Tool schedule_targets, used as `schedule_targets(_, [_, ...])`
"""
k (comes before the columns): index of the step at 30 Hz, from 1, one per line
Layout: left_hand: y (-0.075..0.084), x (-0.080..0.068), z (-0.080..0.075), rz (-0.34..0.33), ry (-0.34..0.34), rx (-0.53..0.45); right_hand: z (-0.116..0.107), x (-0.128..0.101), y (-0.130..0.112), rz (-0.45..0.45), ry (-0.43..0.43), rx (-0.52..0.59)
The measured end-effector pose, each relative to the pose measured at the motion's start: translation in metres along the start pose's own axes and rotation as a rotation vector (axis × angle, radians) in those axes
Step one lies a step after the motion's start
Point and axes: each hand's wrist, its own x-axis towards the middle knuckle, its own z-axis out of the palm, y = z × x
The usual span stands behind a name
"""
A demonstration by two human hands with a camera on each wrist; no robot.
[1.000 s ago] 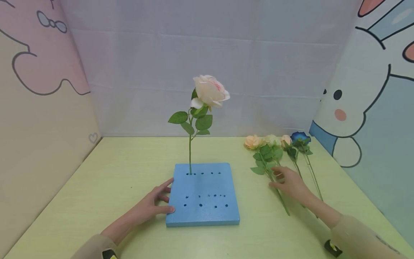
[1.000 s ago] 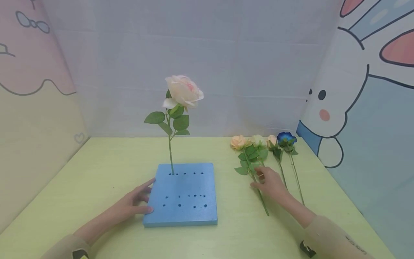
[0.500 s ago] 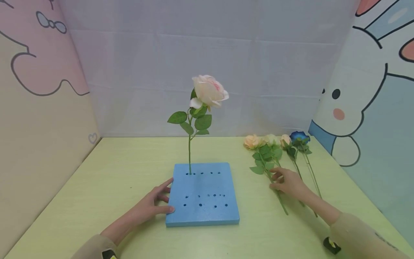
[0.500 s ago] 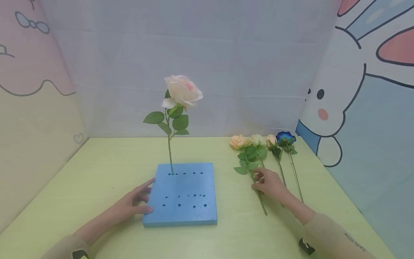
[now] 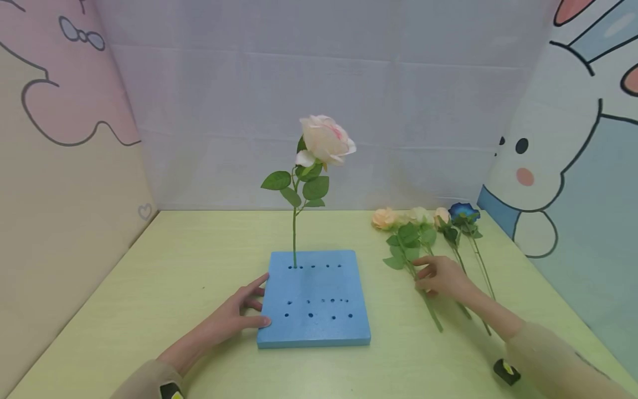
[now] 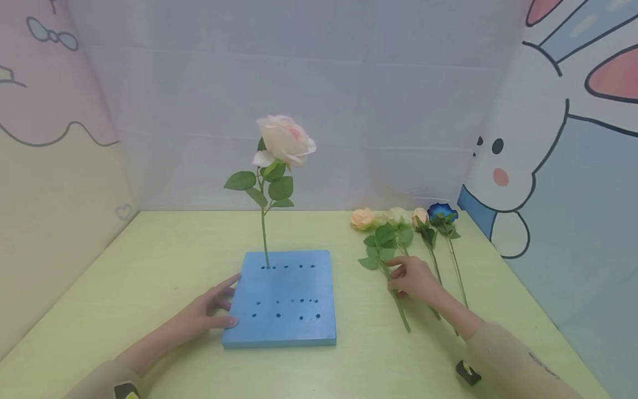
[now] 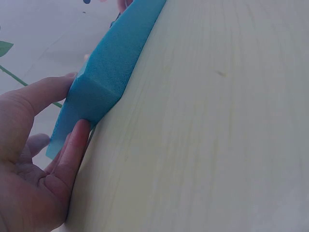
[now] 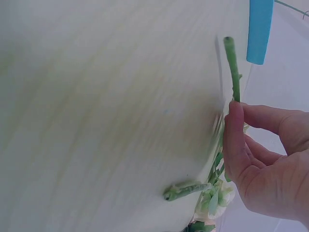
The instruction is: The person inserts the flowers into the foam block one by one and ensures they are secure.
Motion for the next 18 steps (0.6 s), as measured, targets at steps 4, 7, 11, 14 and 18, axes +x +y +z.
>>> schedule_targets(4, [0.001,0.0,0.0,-0.003,-0.002,-0.001,0.001,0.002,-0.004,0.007,-0.004,0.009])
schedule_targets(7, [0.001,0.0,0.0,-0.009,-0.003,-0.001,0.001,0.004,-0.008,0.016,-0.009,0.023])
schedule_targets(11, [0.002,0.0,0.0,-0.012,-0.002,-0.007,0.0,0.006,-0.015,0.015,-0.022,0.045])
schedule_targets(14, [0.002,0.0,0.0,-0.014,-0.001,-0.009,0.0,0.009,-0.019,0.004,-0.027,0.064])
schedule_targets(18, [0.001,-0.001,0.0,-0.012,-0.002,-0.008,0.001,0.013,-0.025,0.002,-0.019,0.104])
